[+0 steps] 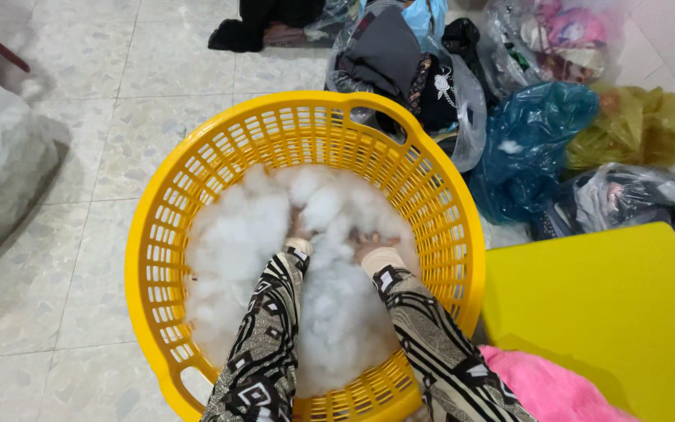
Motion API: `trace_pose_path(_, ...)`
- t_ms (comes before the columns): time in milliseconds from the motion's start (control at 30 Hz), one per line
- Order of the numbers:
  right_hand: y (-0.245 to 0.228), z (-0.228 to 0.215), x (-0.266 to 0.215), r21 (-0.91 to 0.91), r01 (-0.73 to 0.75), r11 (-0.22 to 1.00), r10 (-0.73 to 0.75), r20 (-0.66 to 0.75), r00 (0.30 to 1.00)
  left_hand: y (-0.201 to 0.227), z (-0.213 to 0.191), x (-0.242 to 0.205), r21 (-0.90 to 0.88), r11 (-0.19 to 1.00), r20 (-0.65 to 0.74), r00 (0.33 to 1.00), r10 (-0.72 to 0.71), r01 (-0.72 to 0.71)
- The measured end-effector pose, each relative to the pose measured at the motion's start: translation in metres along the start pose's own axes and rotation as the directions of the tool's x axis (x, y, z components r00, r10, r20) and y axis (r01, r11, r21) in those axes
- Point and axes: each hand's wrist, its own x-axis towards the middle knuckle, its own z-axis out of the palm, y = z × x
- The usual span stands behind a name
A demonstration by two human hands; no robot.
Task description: The person repeatedly takes handfuls of white synthetic filling from a yellow basket and stuffs them into the opening of a plush toy shell. The person uses both hands to push the filling inside and adjust the toy's shape.
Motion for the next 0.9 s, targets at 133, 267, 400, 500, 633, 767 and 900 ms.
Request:
trace_pose_path(133,0.013,-0.044,-0.05,0.017,0.067,0.998,-0.066,-0.045,0.997,0.027,0.01,-0.017,-0.063,0.998,0.008,1.0,-0.009,0.01)
trace_pose_path(267,0.019,-0.103,-0.126,0.05,0.175,0.983,-0.164,-0.173,0.971,0.021,-0.022,-0.004,-0.15,0.988,-0.04,0.998,-0.046,0.039)
trace_pose_path(400,0.049,-0.133,-0.219,0.045,0.389,0.92,-0.317,-0.498,0.807,0.019,-0.083,0.011,-0.293,0.956,-0.101,0.993,-0.067,0.035)
trace_pose_path(500,0.062,-0.125,-0.29,0.037,0.454,0.89,-0.317,-0.666,0.676,0.024,-0.137,-0.009,-0.429,0.9,-0.114,0.993,0.033,-0.079)
trace_pose_path(633,0.099,-0.088,-0.397,-0.135,0.56,0.818,-0.405,-0.826,0.392,0.048,-0.231,-0.054,-0.39,0.886,-0.086,0.968,0.234,-0.249)
trace_pose_path(767,0.152,-0.006,-0.515,0.063,0.454,0.889,-0.218,-0.813,0.54,0.103,-0.296,-0.139,-0.093,0.894,-0.135,0.895,0.425,-0.439)
trace_pose_path(900,0.168,0.089,-0.582,0.17,0.437,0.883,-0.034,-0.906,0.422,0.16,-0.298,-0.256,-0.173,0.655,-0.416,0.657,0.628,-0.736)
